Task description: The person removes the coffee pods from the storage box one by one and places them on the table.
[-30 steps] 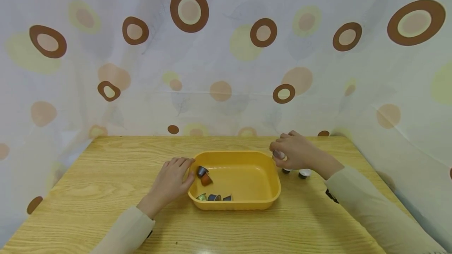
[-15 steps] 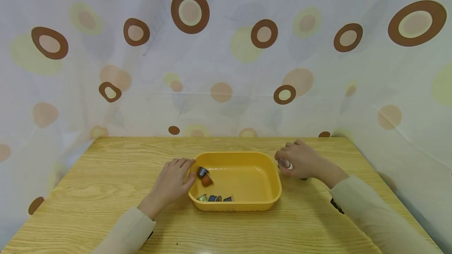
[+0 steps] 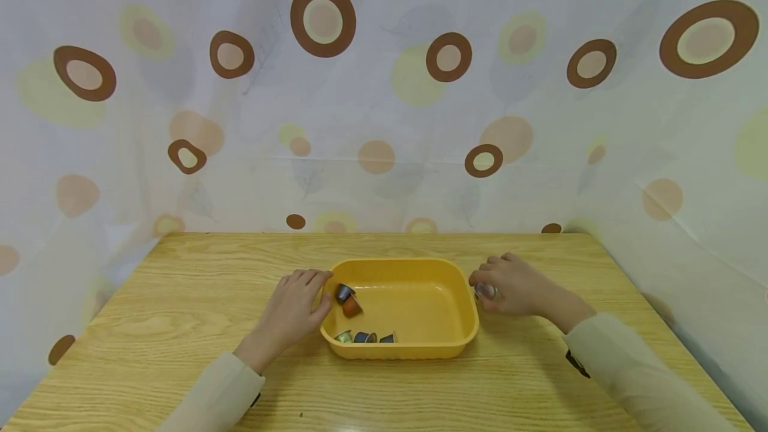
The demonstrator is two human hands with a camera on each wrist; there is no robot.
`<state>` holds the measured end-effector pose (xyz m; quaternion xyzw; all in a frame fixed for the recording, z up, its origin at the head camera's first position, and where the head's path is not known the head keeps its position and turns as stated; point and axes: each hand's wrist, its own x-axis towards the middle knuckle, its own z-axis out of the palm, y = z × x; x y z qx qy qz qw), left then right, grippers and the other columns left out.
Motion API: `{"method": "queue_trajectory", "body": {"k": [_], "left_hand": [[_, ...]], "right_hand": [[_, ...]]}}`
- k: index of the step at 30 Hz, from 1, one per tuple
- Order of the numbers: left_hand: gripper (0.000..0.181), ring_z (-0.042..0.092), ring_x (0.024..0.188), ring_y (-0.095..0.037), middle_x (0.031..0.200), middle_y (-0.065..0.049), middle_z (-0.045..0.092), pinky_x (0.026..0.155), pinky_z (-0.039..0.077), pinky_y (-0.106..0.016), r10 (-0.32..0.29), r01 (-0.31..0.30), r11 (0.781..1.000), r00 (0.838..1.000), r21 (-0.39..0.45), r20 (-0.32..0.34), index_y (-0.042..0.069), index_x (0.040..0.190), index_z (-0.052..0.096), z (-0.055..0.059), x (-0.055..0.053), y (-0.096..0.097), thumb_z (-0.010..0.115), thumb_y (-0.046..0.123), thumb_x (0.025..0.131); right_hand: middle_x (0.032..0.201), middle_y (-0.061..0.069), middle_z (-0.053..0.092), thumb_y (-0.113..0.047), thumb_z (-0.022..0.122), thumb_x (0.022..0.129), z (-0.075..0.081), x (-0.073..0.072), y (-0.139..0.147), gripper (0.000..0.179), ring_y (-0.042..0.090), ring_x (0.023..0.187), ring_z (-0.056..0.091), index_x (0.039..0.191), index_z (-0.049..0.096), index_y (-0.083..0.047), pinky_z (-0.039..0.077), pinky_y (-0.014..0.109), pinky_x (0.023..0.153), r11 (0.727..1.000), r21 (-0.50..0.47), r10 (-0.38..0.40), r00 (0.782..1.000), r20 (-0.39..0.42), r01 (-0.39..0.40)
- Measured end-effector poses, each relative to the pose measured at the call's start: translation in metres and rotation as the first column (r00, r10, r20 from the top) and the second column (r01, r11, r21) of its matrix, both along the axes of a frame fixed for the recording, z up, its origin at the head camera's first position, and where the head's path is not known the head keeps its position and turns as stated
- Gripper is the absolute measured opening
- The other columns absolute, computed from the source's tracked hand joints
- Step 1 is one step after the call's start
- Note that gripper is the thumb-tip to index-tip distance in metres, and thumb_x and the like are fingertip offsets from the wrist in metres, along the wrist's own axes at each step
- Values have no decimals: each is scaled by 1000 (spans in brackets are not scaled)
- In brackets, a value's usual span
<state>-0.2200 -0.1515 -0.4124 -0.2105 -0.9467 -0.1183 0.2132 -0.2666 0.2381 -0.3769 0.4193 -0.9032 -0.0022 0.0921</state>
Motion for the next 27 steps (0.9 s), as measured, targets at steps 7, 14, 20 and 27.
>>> {"method": "queue_trajectory", "body": {"k": [7, 14, 20, 27], "left_hand": [[34, 56, 103, -24, 109, -3, 63, 88, 44, -43, -1, 1, 1000, 1000, 1, -2, 11, 117, 59, 0, 0, 0, 57, 24, 86], [34, 55, 103, -24, 110, -3, 63, 88, 44, -42, 4, -4, 1000, 1000, -3, 1, 12, 118, 59, 0, 0, 0, 57, 24, 86], [34, 56, 103, -24, 110, -3, 63, 89, 44, -42, 5, -5, 1000, 1000, -3, 1, 12, 118, 59, 1, 1, 0, 57, 24, 87], [34, 56, 103, -24, 110, -3, 63, 89, 44, -43, 7, -7, 1000, 1000, -2, 4, 12, 118, 59, 1, 1, 0, 57, 24, 87]], "right_hand": [[90, -8, 64, -23, 65, 78, -9, 2, 5, 19, 12, 80, 53, 97, 65, -21, 43, 39, 75, 1000, -9, 23, 1000, -2, -23], [89, -9, 64, -24, 66, 75, -15, 3, 8, 21, 11, 79, 53, 96, 64, -21, 45, 40, 76, 999, -9, 48, 998, -33, -48], [84, -11, 60, -25, 67, 75, -18, 8, 8, 19, 11, 79, 52, 93, 63, -21, 45, 40, 75, 997, -2, 81, 996, -44, -81], [86, -10, 60, -25, 68, 74, -20, 10, 9, 22, 12, 82, 52, 95, 63, -21, 45, 41, 75, 997, 6, 82, 996, -36, -81]]}}
